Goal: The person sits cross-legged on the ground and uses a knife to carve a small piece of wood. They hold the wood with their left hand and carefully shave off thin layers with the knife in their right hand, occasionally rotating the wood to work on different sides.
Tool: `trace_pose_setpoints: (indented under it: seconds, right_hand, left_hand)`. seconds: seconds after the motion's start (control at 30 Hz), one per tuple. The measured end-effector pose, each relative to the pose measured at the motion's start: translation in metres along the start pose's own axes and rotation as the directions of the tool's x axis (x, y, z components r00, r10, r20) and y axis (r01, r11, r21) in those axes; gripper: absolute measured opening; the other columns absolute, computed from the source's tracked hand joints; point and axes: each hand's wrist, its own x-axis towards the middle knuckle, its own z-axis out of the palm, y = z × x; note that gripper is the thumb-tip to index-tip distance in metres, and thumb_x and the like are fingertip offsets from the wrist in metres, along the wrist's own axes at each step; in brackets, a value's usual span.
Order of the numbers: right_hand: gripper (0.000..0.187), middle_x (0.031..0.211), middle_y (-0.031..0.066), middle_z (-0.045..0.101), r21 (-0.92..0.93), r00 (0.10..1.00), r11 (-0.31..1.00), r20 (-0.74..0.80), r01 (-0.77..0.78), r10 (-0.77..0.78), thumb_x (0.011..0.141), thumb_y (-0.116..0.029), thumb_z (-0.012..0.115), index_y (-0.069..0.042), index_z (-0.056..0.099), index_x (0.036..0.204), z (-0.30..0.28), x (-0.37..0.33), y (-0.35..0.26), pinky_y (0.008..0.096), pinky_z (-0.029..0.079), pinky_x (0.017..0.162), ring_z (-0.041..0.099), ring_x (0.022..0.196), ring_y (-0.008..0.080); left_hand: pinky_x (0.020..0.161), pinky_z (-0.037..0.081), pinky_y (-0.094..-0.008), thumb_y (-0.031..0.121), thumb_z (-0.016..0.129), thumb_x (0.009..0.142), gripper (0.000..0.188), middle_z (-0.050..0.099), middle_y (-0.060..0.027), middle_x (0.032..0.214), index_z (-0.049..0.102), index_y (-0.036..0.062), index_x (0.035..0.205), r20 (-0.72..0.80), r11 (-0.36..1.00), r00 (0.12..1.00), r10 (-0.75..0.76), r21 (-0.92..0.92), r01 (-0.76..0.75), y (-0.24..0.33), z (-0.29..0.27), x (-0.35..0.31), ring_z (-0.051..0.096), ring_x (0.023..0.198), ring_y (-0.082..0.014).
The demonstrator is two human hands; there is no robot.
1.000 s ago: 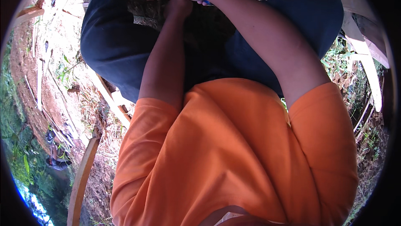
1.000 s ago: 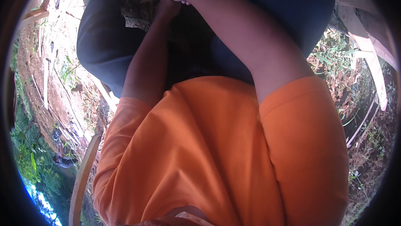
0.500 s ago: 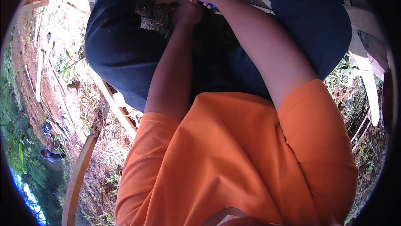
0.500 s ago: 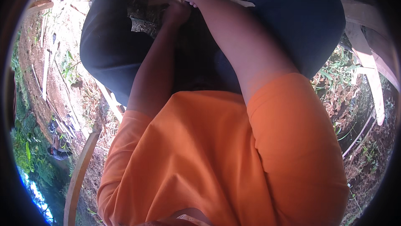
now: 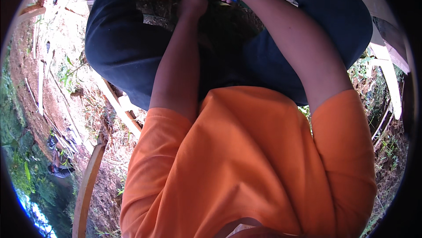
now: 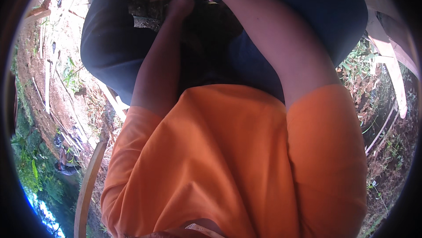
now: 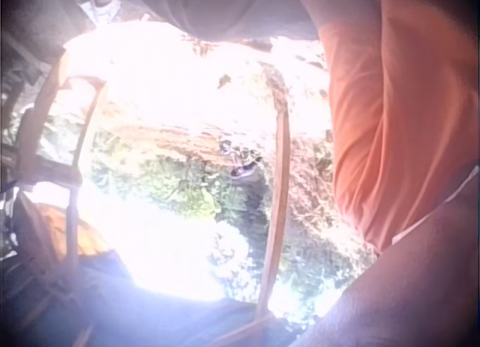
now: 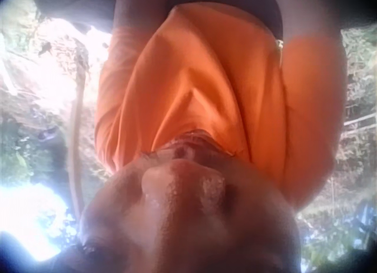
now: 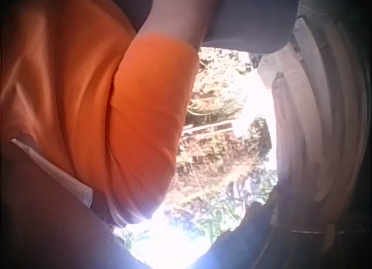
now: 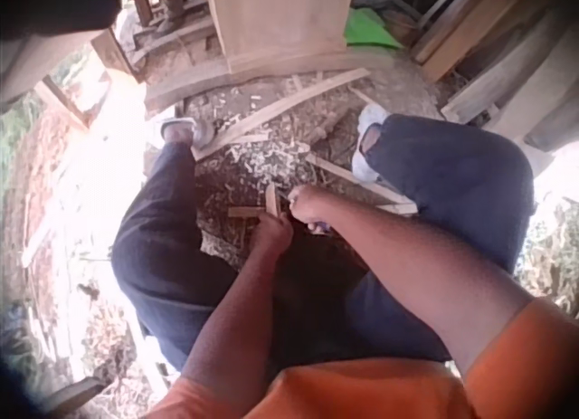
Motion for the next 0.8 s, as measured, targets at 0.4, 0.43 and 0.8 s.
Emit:
trace_pose_setpoints:
  seconds: [0.4,0.43,0.8]
  right_hand:
    - [0.021,0.063,0.0160,0.060,-0.094,0.996,0.996,-0.084,0.001,-0.009,0.087,-0.005,0.046,0.000,0.063,0.098,0.007,-0.015,-0.024,0.0421,0.047,0.041,0.059,0.048,0.0275]
    - [0.021,0.063,0.0165,0.061,-0.082,0.993,0.996,-0.115,0.022,-0.031,0.087,-0.005,0.046,0.001,0.064,0.095,0.005,-0.020,-0.026,0.0424,0.047,0.040,0.060,0.049,0.0279]
    - [0.042,0.082,0.0098,0.069,-0.264,0.958,0.960,-0.237,0.095,-0.160,0.099,-0.027,0.055,-0.018,0.054,0.140,0.035,0.004,0.003,0.0380,0.054,0.047,0.063,0.053,0.0192]
  left_hand:
    - [0.100,0.049,-0.0505,0.049,0.047,0.098,0.070,0.062,-0.0333,0.126,0.040,-0.0116,0.133,0.048,1.000,0.999,0.013,-0.005,-0.013,-0.006,0.002,0.006,0.061,0.119,-0.0448]
    - [0.100,0.050,-0.0507,0.049,0.047,0.098,0.070,0.062,-0.0337,0.126,0.040,-0.0119,0.133,0.044,0.999,0.999,0.033,-0.017,-0.032,-0.006,0.003,0.008,0.061,0.119,-0.0452]
    - [0.100,0.048,-0.0501,0.048,0.050,0.098,0.061,0.064,-0.0343,0.121,0.066,-0.0083,0.115,0.092,0.982,0.986,0.141,-0.139,-0.128,-0.005,0.000,0.028,0.058,0.123,-0.0454]
